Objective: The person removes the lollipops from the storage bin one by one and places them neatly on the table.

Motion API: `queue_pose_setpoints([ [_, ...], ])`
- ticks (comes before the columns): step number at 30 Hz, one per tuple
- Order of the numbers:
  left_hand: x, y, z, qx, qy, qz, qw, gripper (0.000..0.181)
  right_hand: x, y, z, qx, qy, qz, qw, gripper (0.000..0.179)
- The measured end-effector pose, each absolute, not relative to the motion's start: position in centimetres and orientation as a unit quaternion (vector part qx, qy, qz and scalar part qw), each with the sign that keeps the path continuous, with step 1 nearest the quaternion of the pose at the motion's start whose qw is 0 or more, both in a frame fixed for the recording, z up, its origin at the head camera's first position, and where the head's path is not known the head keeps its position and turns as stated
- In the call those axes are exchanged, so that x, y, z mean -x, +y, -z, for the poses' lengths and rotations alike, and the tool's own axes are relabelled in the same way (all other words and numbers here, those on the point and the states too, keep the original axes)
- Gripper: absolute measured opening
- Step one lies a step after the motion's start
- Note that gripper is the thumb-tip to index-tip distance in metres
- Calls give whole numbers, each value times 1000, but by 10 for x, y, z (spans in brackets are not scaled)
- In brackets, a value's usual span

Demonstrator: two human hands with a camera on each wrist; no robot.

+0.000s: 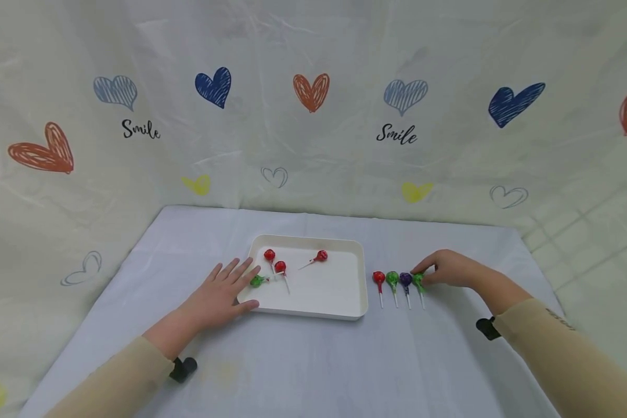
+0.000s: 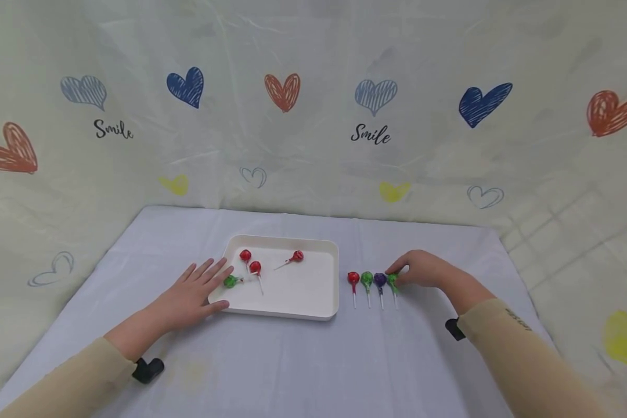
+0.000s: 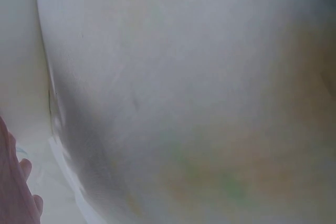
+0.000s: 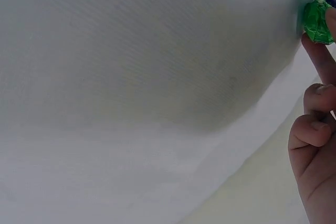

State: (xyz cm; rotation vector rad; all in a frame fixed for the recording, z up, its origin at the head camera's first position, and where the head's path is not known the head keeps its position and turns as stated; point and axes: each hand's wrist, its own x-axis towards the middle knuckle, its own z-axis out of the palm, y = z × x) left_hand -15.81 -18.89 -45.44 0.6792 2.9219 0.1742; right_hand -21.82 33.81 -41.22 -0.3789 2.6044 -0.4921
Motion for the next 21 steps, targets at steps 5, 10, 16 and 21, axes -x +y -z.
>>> queue_pose_setpoints([
  [5, 159, -189, 455, -226, 970, -59, 71, 86, 217, 338, 411, 136, 945, 184, 232, 25],
  [10, 159, -191, 455, -231, 969, -59, 69, 86, 217, 341, 410, 135, 943, 198, 232, 30],
  [16, 159, -192, 454, -234, 968, -59, 69, 87, 219, 343, 411, 136, 943, 206, 225, 32],
  [21, 158, -192, 454, -235, 967, -66, 66, 87, 220, 343, 409, 131, 942, 212, 223, 35],
])
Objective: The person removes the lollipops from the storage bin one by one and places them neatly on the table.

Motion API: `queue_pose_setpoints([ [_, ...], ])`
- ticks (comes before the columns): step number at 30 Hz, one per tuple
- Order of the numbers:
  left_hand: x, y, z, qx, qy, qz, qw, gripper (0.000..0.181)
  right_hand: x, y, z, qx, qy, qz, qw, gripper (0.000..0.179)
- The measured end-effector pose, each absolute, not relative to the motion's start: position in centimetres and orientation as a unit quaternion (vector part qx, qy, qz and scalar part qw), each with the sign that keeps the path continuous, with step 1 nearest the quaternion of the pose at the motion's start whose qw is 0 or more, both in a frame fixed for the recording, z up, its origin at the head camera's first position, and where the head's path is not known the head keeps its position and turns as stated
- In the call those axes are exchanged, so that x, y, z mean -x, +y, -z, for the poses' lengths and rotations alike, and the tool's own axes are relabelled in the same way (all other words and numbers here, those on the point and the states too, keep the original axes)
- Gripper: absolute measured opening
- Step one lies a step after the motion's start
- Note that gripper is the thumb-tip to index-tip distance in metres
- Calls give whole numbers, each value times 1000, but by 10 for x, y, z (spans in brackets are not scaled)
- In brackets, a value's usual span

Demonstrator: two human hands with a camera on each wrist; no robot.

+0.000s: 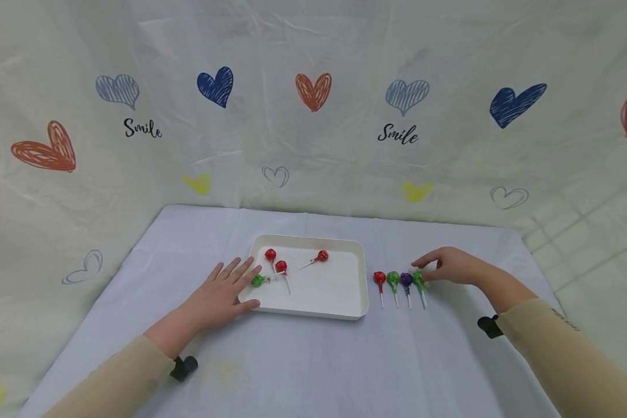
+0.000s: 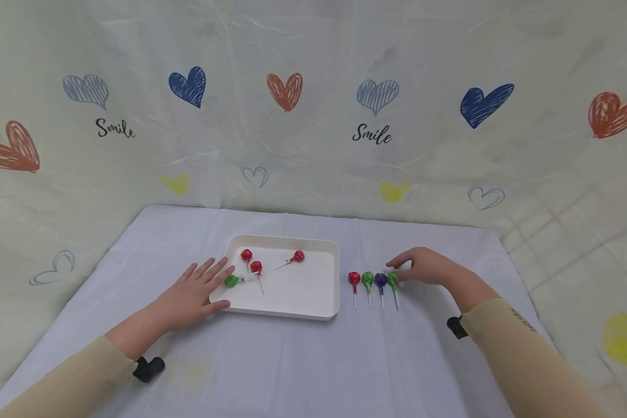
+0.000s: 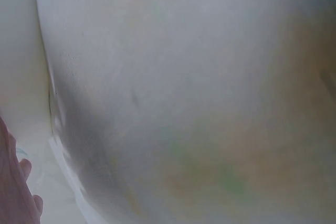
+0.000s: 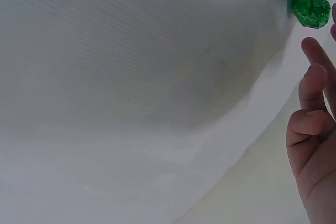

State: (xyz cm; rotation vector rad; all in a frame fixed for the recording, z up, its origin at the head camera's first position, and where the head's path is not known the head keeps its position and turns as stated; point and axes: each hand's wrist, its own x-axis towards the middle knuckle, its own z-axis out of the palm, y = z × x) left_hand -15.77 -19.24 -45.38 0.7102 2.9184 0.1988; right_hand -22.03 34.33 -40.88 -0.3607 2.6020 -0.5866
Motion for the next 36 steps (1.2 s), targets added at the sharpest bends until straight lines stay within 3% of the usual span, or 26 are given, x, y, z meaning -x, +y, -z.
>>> queue_pose_setpoints([
  [19, 160, -191, 457, -226, 970, -56, 69, 87, 218, 337, 418, 141, 949, 178, 219, 23],
  [36, 161, -192, 457, -230, 969, -56, 68, 87, 218, 337, 421, 149, 946, 188, 218, 31],
])
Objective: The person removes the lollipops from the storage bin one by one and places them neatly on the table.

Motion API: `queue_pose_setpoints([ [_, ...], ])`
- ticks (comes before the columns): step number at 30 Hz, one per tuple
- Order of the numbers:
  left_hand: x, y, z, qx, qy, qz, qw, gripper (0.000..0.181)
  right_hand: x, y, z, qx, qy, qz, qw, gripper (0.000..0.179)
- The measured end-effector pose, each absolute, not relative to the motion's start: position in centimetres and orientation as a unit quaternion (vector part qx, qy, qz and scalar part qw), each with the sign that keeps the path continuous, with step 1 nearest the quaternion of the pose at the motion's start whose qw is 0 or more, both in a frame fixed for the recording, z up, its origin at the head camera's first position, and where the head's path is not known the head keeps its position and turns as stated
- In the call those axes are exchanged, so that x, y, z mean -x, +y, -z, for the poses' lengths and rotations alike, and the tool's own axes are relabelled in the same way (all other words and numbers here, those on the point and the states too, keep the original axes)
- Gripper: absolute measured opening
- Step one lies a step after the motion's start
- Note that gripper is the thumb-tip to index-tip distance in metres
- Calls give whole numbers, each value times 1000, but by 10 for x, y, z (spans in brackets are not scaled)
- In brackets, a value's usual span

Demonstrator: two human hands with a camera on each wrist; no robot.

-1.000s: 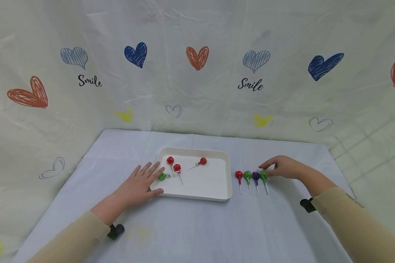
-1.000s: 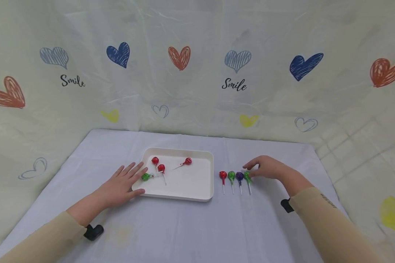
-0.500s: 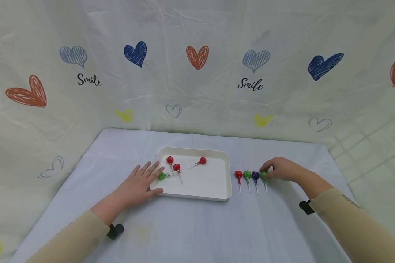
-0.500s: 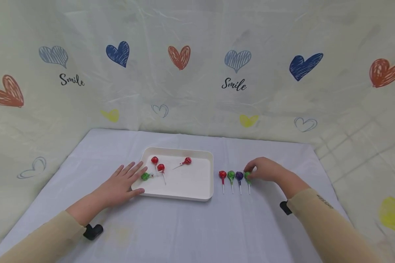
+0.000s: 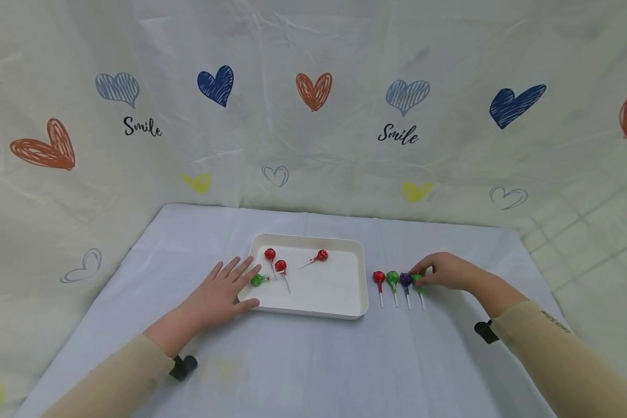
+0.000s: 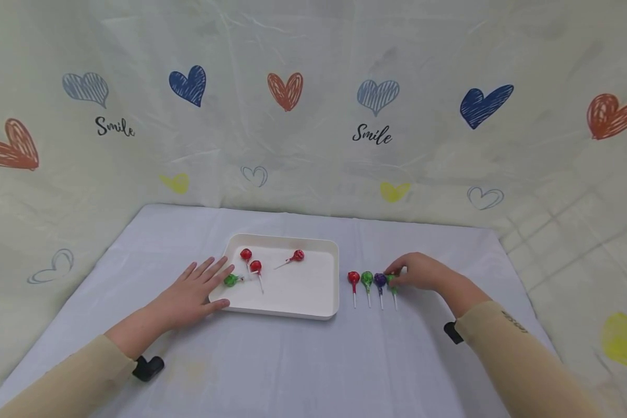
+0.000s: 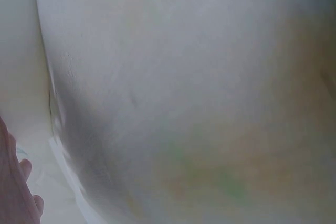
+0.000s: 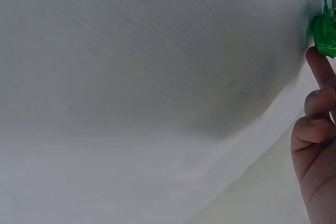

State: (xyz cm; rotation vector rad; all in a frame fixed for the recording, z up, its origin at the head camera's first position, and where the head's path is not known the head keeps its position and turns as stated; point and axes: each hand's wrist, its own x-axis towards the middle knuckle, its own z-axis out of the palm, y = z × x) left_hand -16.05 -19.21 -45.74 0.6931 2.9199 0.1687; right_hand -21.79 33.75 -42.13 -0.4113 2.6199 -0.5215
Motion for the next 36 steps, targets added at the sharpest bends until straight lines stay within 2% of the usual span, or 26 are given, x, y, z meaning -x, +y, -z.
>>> queue_pose_setpoints([
  [23, 158, -190, 449, -229, 969, -55, 72, 87, 216, 342, 404, 132, 951, 204, 193, 44],
  [36, 160, -191, 456, -231, 969, -58, 66, 88, 227, 310, 383, 138, 948, 219, 185, 50],
])
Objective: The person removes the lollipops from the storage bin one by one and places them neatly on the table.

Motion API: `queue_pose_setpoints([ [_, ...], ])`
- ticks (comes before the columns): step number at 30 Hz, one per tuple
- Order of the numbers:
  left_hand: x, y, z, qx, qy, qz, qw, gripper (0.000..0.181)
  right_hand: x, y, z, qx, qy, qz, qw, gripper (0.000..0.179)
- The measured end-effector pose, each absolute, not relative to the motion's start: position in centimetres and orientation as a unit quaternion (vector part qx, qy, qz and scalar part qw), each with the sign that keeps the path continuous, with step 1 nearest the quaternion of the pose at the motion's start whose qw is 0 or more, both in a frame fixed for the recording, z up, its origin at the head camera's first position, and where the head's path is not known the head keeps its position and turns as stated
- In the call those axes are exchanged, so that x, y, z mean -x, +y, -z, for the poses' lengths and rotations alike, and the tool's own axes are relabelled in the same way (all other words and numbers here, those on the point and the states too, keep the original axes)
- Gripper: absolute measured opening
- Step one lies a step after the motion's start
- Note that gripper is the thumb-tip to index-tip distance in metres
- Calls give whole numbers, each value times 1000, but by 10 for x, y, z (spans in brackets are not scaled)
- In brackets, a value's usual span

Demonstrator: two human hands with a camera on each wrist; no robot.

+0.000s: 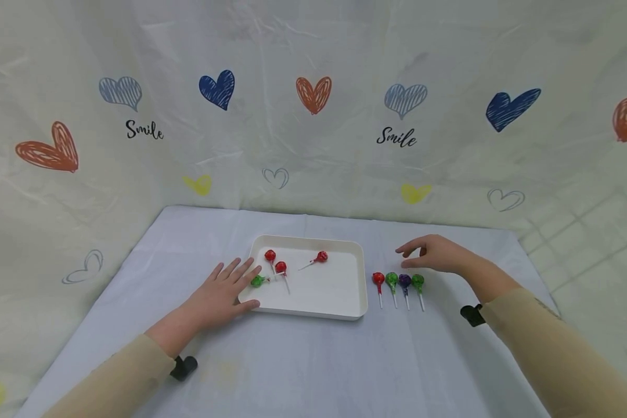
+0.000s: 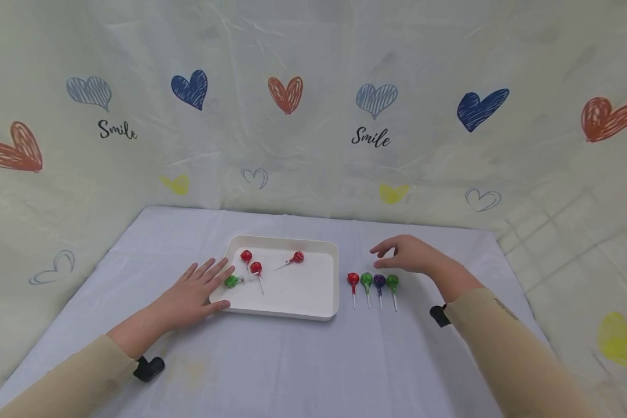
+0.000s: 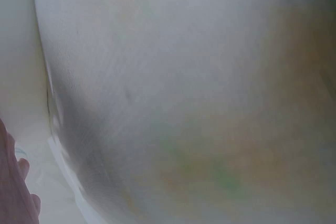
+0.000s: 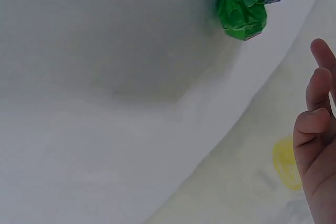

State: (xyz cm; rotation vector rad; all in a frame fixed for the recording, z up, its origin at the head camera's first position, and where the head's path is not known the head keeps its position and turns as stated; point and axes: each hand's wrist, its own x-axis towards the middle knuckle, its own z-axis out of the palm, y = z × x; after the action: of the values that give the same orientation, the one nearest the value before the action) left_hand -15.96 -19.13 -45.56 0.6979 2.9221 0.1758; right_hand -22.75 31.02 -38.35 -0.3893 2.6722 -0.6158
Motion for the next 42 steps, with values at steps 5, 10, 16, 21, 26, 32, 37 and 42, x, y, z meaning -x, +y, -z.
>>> queue_pose_setpoints([
  [5, 160, -193, 457, -230, 969, -56, 68, 87, 240, 286, 381, 163, 945, 215, 182, 56],
  [10, 160, -195, 460, -229, 970, -52, 68, 87, 252, 253, 376, 177, 939, 226, 188, 44],
  [16, 161, -196, 461, -228, 969, -57, 70, 88, 265, 216, 374, 197, 933, 230, 192, 37],
  [21, 161, -196, 461, -229, 969, -57, 68, 89, 272, 190, 372, 218, 931, 218, 195, 36],
  [26, 161, -194, 458, -234, 968, -56, 69, 88, 274, 172, 369, 225, 932, 201, 201, 35],
  [32, 161, -192, 457, -230, 969, -58, 74, 87, 274, 154, 374, 232, 937, 166, 202, 38],
  [37, 161, -192, 456, -231, 969, -52, 75, 88, 275, 145, 382, 264, 942, 98, 180, 40],
  [42, 161, -192, 458, -232, 968, -51, 76, 88, 278, 138, 391, 292, 941, 33, 169, 42],
])
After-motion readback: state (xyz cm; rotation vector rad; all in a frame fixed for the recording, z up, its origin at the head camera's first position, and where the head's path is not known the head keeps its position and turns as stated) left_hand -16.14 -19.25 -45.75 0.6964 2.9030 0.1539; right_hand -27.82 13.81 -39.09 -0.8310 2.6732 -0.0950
